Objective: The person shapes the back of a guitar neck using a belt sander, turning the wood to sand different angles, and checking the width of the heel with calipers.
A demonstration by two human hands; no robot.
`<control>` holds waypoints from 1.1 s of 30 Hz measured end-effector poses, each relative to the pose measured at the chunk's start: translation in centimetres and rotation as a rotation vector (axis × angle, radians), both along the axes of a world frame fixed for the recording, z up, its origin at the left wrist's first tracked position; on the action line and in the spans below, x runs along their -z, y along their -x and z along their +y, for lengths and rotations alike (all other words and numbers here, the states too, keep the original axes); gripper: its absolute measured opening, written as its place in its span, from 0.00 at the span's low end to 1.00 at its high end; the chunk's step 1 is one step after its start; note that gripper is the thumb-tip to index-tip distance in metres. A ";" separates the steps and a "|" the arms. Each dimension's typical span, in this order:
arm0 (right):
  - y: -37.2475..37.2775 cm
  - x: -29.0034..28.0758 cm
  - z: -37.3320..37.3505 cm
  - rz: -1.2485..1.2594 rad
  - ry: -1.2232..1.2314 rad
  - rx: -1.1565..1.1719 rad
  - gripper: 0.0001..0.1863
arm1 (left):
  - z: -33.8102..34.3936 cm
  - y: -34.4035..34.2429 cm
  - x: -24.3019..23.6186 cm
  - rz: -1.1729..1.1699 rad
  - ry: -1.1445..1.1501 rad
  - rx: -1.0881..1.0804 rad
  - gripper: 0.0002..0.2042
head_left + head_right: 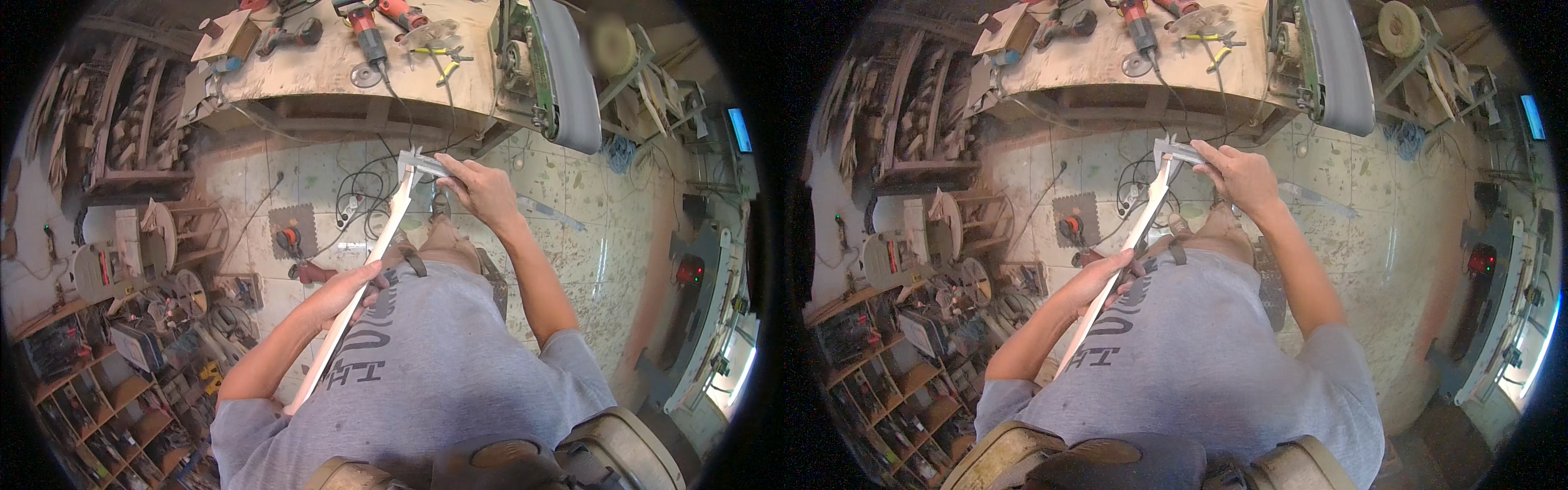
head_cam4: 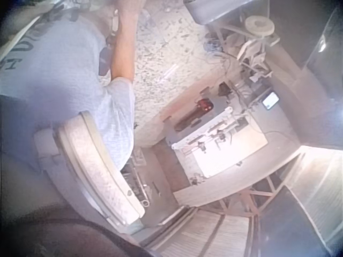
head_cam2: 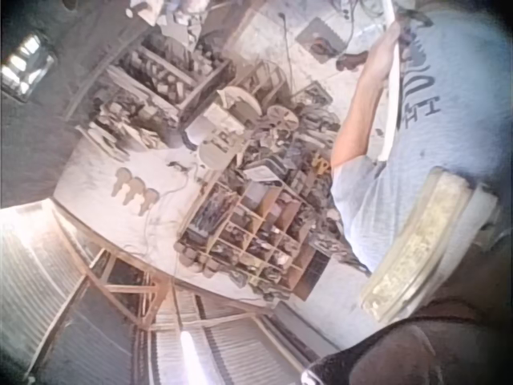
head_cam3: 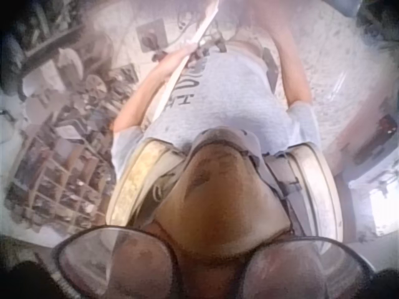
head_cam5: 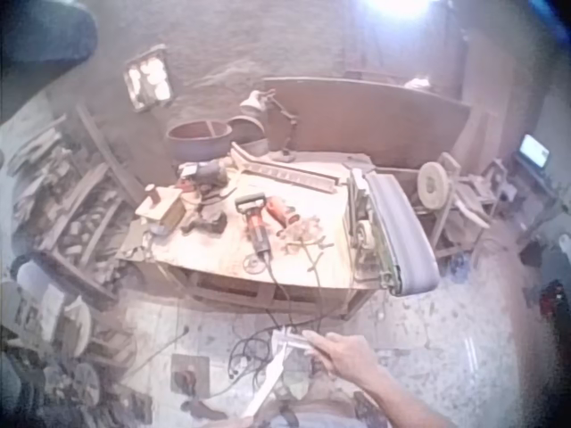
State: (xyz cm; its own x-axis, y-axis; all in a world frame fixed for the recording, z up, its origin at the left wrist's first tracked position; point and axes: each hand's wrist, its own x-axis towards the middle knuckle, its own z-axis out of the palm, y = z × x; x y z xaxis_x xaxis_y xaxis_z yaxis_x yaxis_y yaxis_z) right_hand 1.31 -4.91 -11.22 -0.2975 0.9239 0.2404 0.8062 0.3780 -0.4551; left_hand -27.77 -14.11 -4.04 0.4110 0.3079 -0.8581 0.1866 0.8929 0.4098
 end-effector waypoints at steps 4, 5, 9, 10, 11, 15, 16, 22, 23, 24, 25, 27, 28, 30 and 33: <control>-0.1 -0.3 0.3 -0.019 0.026 0.000 0.21 | 0.1 0.1 0.3 -0.006 0.012 -0.018 0.27; -0.1 -0.3 0.3 -0.021 0.031 -0.002 0.21 | 0.0 0.0 0.3 -0.001 0.018 -0.023 0.27; -0.1 -0.4 0.6 -0.038 0.066 -0.016 0.21 | -0.1 0.0 0.7 -0.009 0.028 -0.037 0.28; -0.1 -0.3 0.7 -0.034 0.078 -0.018 0.21 | 0.0 0.0 0.8 -0.007 0.028 -0.034 0.28; -0.2 -0.2 0.8 -0.030 0.089 -0.022 0.21 | 0.0 -0.1 0.8 -0.005 0.029 -0.032 0.28; -0.2 0.4 1.0 -0.004 0.116 -0.034 0.20 | 0.0 -0.2 1.1 0.003 0.041 -0.044 0.28; -0.2 0.6 1.1 -0.007 0.126 -0.039 0.20 | 0.0 -0.2 1.1 0.003 0.046 -0.048 0.28; -0.5 1.5 1.6 0.021 0.179 -0.077 0.21 | 0.1 -0.5 1.2 0.004 0.102 -0.076 0.27; -0.6 1.7 1.6 0.026 0.186 -0.080 0.21 | 0.1 -0.5 1.2 0.004 0.107 -0.078 0.27; -0.7 2.0 1.7 0.040 0.183 -0.079 0.21 | 0.2 -0.6 1.2 0.003 0.112 -0.079 0.27; -0.8 2.5 1.7 0.053 0.181 -0.077 0.21 | 0.2 -0.6 1.2 -0.009 0.120 -0.077 0.26; -1.0 2.9 1.6 0.075 0.194 -0.071 0.21 | 0.2 -0.4 1.6 -0.035 0.138 -0.071 0.26; -1.0 3.0 1.6 0.082 0.208 -0.068 0.21 | 0.1 -0.4 2.0 -0.035 0.136 -0.081 0.25; -1.1 3.2 1.6 0.091 0.226 -0.069 0.21 | -0.2 -0.4 2.7 -0.034 0.130 -0.104 0.25; -1.3 3.9 1.7 0.103 0.244 -0.074 0.21 | 0.0 -0.6 2.6 -0.046 0.159 -0.102 0.25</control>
